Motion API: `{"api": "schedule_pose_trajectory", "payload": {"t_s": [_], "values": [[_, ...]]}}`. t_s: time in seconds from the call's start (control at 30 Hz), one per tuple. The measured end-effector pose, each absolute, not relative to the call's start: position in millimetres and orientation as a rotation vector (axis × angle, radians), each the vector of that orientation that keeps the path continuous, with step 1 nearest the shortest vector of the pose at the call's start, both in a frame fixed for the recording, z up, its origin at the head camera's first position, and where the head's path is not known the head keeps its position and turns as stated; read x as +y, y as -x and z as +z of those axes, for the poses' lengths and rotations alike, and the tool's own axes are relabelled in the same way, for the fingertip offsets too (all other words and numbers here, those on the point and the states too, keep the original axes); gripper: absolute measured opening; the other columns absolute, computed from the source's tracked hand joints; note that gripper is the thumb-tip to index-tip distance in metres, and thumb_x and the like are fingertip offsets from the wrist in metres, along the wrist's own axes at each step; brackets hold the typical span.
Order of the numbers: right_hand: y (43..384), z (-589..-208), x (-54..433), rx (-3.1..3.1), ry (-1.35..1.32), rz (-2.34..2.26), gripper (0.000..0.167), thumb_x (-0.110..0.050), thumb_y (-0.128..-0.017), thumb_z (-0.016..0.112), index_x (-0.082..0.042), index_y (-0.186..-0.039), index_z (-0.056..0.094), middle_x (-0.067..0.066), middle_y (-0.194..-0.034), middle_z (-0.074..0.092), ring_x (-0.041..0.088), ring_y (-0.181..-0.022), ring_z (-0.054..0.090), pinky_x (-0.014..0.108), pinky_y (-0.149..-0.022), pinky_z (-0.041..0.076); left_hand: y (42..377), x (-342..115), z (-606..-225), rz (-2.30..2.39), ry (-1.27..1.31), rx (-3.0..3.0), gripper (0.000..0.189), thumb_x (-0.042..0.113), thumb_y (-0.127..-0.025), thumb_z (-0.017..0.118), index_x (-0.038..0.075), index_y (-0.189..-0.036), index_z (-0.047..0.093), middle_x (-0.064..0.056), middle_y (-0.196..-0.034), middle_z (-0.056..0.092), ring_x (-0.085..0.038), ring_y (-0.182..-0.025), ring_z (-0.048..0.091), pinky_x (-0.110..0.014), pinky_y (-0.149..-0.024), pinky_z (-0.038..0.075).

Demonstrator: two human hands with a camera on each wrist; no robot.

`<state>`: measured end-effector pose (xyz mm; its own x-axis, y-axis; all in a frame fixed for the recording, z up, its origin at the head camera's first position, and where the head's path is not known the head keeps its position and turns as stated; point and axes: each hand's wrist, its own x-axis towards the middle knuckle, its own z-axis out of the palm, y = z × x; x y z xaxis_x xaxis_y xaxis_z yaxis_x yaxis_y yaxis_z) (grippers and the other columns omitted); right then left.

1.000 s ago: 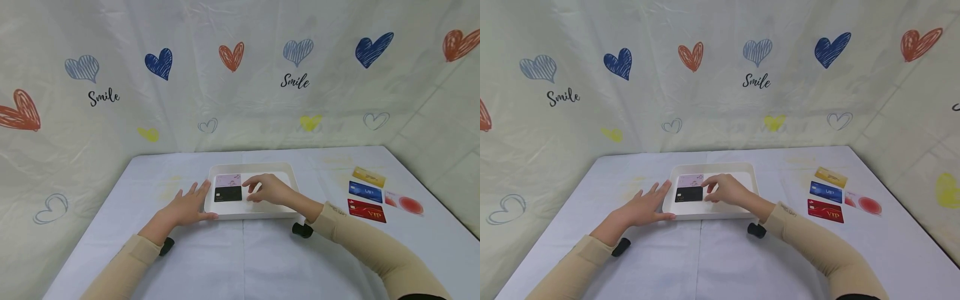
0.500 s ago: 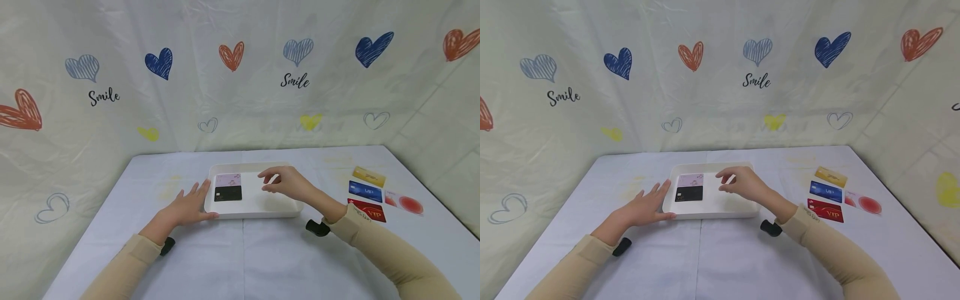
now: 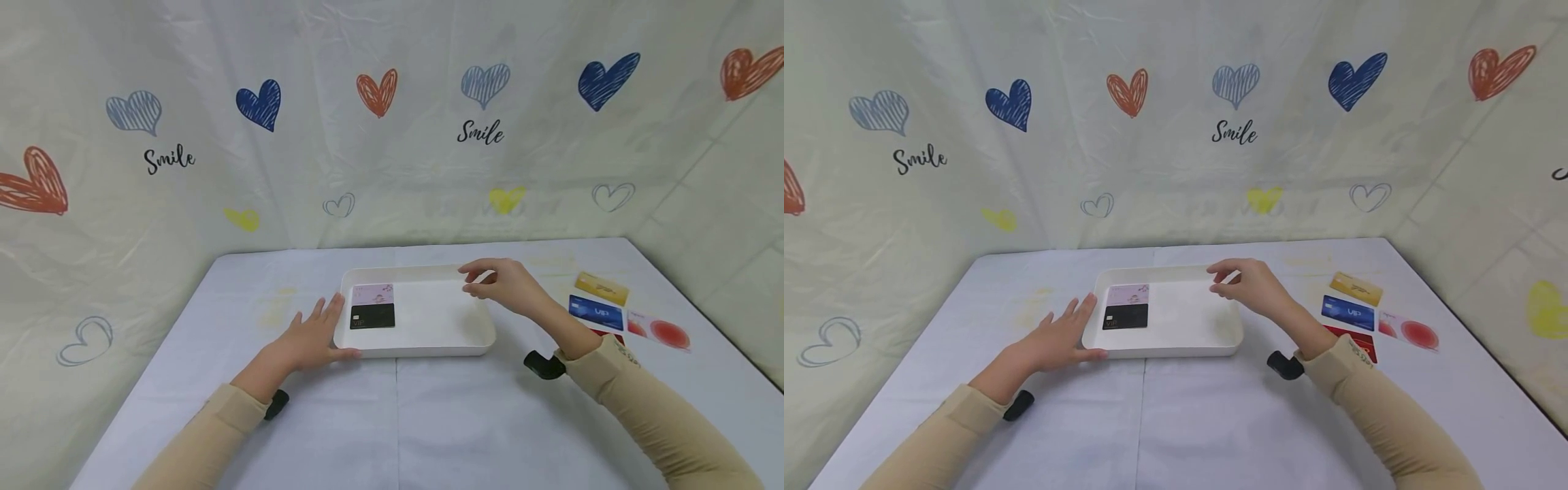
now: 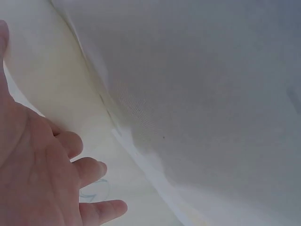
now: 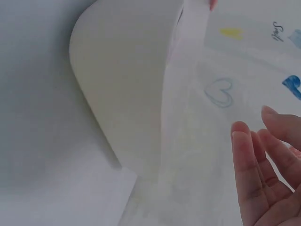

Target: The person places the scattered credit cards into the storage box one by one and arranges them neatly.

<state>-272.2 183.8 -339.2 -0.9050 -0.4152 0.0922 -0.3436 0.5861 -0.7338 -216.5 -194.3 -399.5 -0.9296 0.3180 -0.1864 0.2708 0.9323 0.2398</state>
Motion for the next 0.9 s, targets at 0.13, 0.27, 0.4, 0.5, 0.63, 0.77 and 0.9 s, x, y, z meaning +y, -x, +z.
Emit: {"api": "schedule_pose_trajectory", "payload": {"t_s": [0.13, 0.27, 0.4, 0.5, 0.63, 0.77, 0.9], "values": [[278.4, -341.5, 196.5, 2.774, 0.585, -1.214, 0.037, -0.015, -0.098, 0.072, -0.001, -0.132, 0.067, 0.015, -0.110, 0.070, 0.033, -0.093, 0.073, 0.045, -0.080, 0.059, 215.1, -192.7, -396.5, 0.298, -0.434, 2.870, 0.119, 0.071, -0.088, 0.065, 0.002, -0.164, 0.004, -0.013, -0.171, 0.006, -0.038, -0.156, 0.006, -0.070, -0.117, 0.010], [283.0, -341.8, 210.8, 2.823, 0.495, -1.231, 0.037, -0.018, -0.100, 0.069, -0.001, -0.133, 0.066, 0.019, -0.116, 0.070, 0.026, -0.090, 0.074, 0.045, -0.083, 0.059, 214.9, -192.6, -396.7, 0.264, -0.439, 2.878, 0.119, 0.072, -0.088, 0.064, 0.002, -0.164, 0.005, -0.012, -0.171, 0.007, -0.038, -0.156, 0.007, -0.070, -0.117, 0.011], [285.8, -341.0, 223.7, 2.848, 0.416, -1.256, 0.040, -0.025, -0.103, 0.066, -0.001, -0.135, 0.065, 0.022, -0.122, 0.069, 0.022, -0.089, 0.074, 0.049, -0.088, 0.057, 214.9, -193.2, -398.0, 0.246, -0.452, 2.887, 0.119, 0.073, -0.088, 0.063, 0.002, -0.164, 0.005, -0.012, -0.171, 0.007, -0.038, -0.156, 0.008, -0.070, -0.116, 0.011], [288.4, -341.9, 232.5, 2.873, 0.368, -1.253, 0.042, -0.029, -0.104, 0.064, 0.000, -0.136, 0.064, 0.023, -0.122, 0.068, 0.025, -0.092, 0.073, 0.042, -0.086, 0.059, 214.9, -193.5, -398.0, 0.247, -0.454, 2.888, 0.118, 0.073, -0.088, 0.062, 0.002, -0.164, 0.006, -0.013, -0.171, 0.007, -0.039, -0.155, 0.008, -0.070, -0.116, 0.012], [291.8, -346.0, 244.2, 2.914, 0.336, -1.235, 0.041, -0.026, -0.105, 0.062, 0.002, -0.135, 0.063, 0.025, -0.121, 0.068, 0.031, -0.095, 0.072, 0.025, -0.077, 0.058, 214.8, -193.6, -397.3, 0.247, -0.450, 2.887, 0.118, 0.073, -0.088, 0.063, 0.002, -0.164, 0.006, -0.012, -0.171, 0.007, -0.038, -0.155, 0.008, -0.070, -0.117, 0.012], [294.2, -351.7, 256.0, 2.950, 0.329, -1.213, 0.040, -0.026, -0.106, 0.061, 0.003, -0.133, 0.063, 0.027, -0.120, 0.067, 0.038, -0.097, 0.071, 0.021, -0.074, 0.057, 214.8, -193.7, -397.4, 0.249, -0.452, 2.886, 0.118, 0.073, -0.088, 0.063, 0.002, -0.164, 0.007, -0.012, -0.171, 0.007, -0.038, -0.156, 0.008, -0.069, -0.117, 0.011], [296.6, -356.0, 269.4, 2.968, 0.298, -1.197, 0.042, -0.029, -0.106, 0.059, 0.002, -0.135, 0.062, 0.027, -0.121, 0.067, 0.039, -0.099, 0.071, 0.017, -0.074, 0.055, 215.0, -193.5, -398.0, 0.246, -0.455, 2.886, 0.118, 0.073, -0.088, 0.063, 0.003, -0.164, 0.007, -0.011, -0.171, 0.008, -0.037, -0.156, 0.008, -0.069, -0.117, 0.011]]}}
